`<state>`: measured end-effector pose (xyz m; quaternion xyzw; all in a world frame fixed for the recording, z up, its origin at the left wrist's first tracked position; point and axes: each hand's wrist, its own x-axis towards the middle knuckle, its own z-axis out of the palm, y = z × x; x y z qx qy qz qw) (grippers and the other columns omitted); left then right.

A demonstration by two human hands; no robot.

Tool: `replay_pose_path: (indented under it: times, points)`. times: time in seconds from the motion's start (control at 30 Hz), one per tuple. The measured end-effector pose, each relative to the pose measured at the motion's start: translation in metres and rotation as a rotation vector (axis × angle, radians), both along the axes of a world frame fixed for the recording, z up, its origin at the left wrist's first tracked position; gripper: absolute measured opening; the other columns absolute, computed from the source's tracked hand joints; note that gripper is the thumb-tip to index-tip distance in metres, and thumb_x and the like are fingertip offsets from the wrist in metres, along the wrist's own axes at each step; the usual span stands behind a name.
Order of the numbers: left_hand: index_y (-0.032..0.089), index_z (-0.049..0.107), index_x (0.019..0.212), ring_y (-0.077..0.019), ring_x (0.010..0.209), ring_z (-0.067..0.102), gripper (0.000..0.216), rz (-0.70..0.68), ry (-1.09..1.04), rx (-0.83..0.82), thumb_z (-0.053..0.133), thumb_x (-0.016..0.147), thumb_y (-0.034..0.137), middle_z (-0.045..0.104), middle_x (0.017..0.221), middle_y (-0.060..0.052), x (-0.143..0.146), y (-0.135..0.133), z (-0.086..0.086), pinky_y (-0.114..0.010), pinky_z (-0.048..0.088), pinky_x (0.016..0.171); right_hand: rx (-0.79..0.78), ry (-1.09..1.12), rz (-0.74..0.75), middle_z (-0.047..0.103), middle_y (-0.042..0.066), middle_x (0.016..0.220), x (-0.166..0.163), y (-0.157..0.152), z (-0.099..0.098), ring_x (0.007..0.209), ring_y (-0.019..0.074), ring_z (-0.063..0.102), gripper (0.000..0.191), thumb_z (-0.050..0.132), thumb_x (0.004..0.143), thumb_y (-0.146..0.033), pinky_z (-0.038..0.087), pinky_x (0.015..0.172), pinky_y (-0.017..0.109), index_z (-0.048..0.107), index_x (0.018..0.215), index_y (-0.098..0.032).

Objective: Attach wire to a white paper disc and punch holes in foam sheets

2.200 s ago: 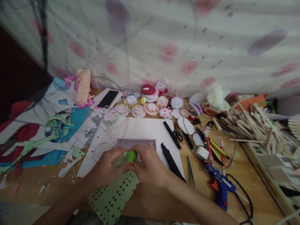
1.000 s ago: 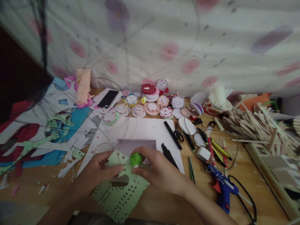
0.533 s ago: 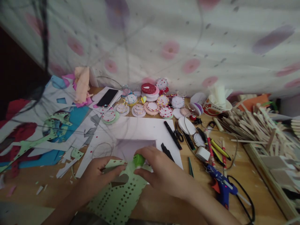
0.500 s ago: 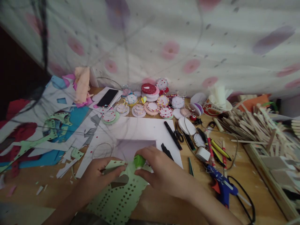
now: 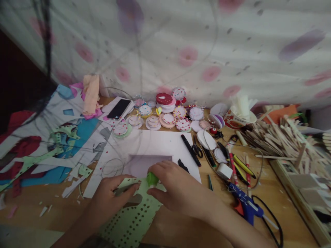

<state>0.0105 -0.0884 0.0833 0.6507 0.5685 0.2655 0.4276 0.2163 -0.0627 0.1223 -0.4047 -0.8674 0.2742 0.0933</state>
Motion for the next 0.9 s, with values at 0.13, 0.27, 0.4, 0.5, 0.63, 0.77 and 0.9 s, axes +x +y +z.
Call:
replay_pose_path:
  times: [0.13, 0.27, 0.4, 0.5, 0.63, 0.77, 0.9]
  points:
    - [0.016, 0.069, 0.074, -0.0154, 0.065, 0.062, 0.017, -0.007, 0.011, -0.025, 0.055, 0.080, 0.024, 0.069, 0.069, 0.000, 0.002, 0.000, 0.001, -0.021, 0.045, 0.060, -0.034, 0.009, -0.007, 0.062, 0.007, 0.096, 0.000, 0.000, -0.001, 0.090, 0.0226, 0.058, 0.024, 0.063, 0.083, -0.024, 0.046, 0.079, 0.036, 0.055, 0.105, -0.017]
    - [0.016, 0.069, 0.072, -0.0162, 0.064, 0.062, 0.019, -0.036, 0.056, -0.012, 0.054, 0.081, 0.025, 0.069, 0.067, -0.001, 0.003, 0.001, 0.002, -0.022, 0.044, 0.059, -0.057, 0.007, -0.015, 0.062, 0.008, 0.097, -0.001, 0.001, -0.002, 0.092, 0.0232, 0.058, 0.025, 0.062, 0.082, -0.023, 0.046, 0.080, 0.036, 0.056, 0.105, -0.017]
    - [0.018, 0.070, 0.076, -0.0166, 0.067, 0.064, 0.018, -0.033, 0.027, -0.018, 0.055, 0.081, 0.025, 0.071, 0.071, -0.001, 0.004, 0.002, 0.003, -0.022, 0.045, 0.062, -0.086, 0.025, -0.028, 0.062, 0.008, 0.097, -0.001, 0.002, -0.003, 0.092, 0.0228, 0.057, 0.025, 0.063, 0.082, -0.024, 0.045, 0.081, 0.036, 0.057, 0.105, -0.017]
    - [0.018, 0.070, 0.078, -0.0165, 0.069, 0.064, 0.015, -0.007, -0.023, -0.036, 0.056, 0.080, 0.023, 0.071, 0.073, 0.000, 0.004, 0.002, 0.003, -0.021, 0.046, 0.064, -0.174, 0.046, -0.019, 0.061, 0.006, 0.096, -0.001, 0.002, -0.005, 0.091, 0.0215, 0.057, 0.028, 0.065, 0.081, -0.028, 0.045, 0.079, 0.035, 0.057, 0.106, -0.019]
    - [0.018, 0.070, 0.079, -0.0167, 0.071, 0.064, 0.016, 0.005, -0.069, -0.101, 0.056, 0.081, 0.025, 0.071, 0.074, 0.000, 0.004, 0.002, 0.002, -0.021, 0.046, 0.063, -0.248, 0.118, -0.031, 0.060, 0.005, 0.098, -0.003, 0.004, -0.012, 0.091, 0.0191, 0.056, 0.028, 0.067, 0.080, -0.026, 0.044, 0.080, 0.032, 0.057, 0.105, -0.018]
    - [0.017, 0.070, 0.077, -0.0171, 0.070, 0.063, 0.018, 0.021, -0.072, -0.162, 0.056, 0.082, 0.029, 0.070, 0.072, 0.000, 0.004, 0.003, 0.003, -0.021, 0.046, 0.061, -0.267, 0.161, -0.068, 0.058, 0.004, 0.095, -0.003, 0.005, -0.020, 0.088, 0.0186, 0.054, 0.029, 0.069, 0.077, -0.024, 0.044, 0.077, 0.030, 0.057, 0.103, -0.018]
    - [0.017, 0.069, 0.076, -0.0177, 0.071, 0.063, 0.016, 0.047, -0.087, -0.185, 0.058, 0.080, 0.028, 0.069, 0.071, 0.000, 0.004, 0.004, 0.004, -0.022, 0.046, 0.062, -0.240, 0.187, -0.097, 0.058, 0.004, 0.090, -0.005, 0.004, -0.022, 0.084, 0.0183, 0.053, 0.025, 0.068, 0.075, -0.018, 0.043, 0.074, 0.030, 0.058, 0.098, -0.017]
